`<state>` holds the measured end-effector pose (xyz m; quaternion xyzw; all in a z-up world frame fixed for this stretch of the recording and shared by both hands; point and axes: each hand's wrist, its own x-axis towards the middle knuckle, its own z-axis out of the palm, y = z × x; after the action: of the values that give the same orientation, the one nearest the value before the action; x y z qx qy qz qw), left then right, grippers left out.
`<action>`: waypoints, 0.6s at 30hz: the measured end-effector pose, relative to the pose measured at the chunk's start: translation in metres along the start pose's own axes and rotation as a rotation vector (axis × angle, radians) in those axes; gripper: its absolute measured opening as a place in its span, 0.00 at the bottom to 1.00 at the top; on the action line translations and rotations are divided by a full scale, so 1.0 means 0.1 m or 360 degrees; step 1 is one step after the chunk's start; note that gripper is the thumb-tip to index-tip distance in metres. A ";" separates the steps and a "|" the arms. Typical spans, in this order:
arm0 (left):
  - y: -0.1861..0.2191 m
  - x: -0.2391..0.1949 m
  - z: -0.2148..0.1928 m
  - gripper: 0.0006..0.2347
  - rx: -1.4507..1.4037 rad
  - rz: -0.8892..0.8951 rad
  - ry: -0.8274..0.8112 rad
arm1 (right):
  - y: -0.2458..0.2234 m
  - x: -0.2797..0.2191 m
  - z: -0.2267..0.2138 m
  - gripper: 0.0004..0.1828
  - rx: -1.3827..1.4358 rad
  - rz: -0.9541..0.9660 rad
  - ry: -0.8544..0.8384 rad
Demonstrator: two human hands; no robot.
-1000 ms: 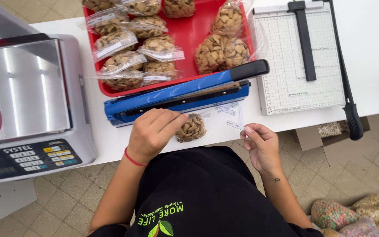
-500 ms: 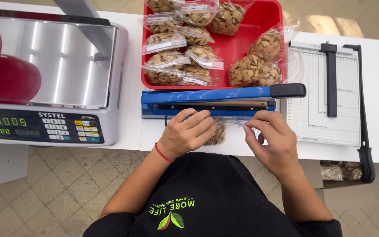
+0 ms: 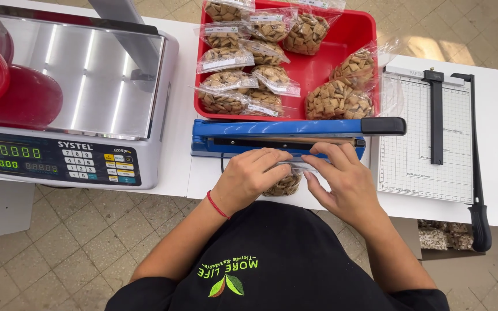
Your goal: Sealing small plastic bags filled with snacks using a manual heat sealer on a workbench.
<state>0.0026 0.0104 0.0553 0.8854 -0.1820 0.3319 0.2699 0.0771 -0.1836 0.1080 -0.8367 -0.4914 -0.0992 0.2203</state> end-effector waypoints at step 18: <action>0.12 0.04 -0.18 0.01 -0.0252 -0.0102 -0.0079 | 0.08 -0.14 0.23 0.08 0.0228 -0.0150 -0.0012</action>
<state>-0.0095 0.0109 0.0737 0.8746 -0.1859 0.2857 0.3448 0.0753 -0.1873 0.0801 -0.7951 -0.5369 -0.0709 0.2729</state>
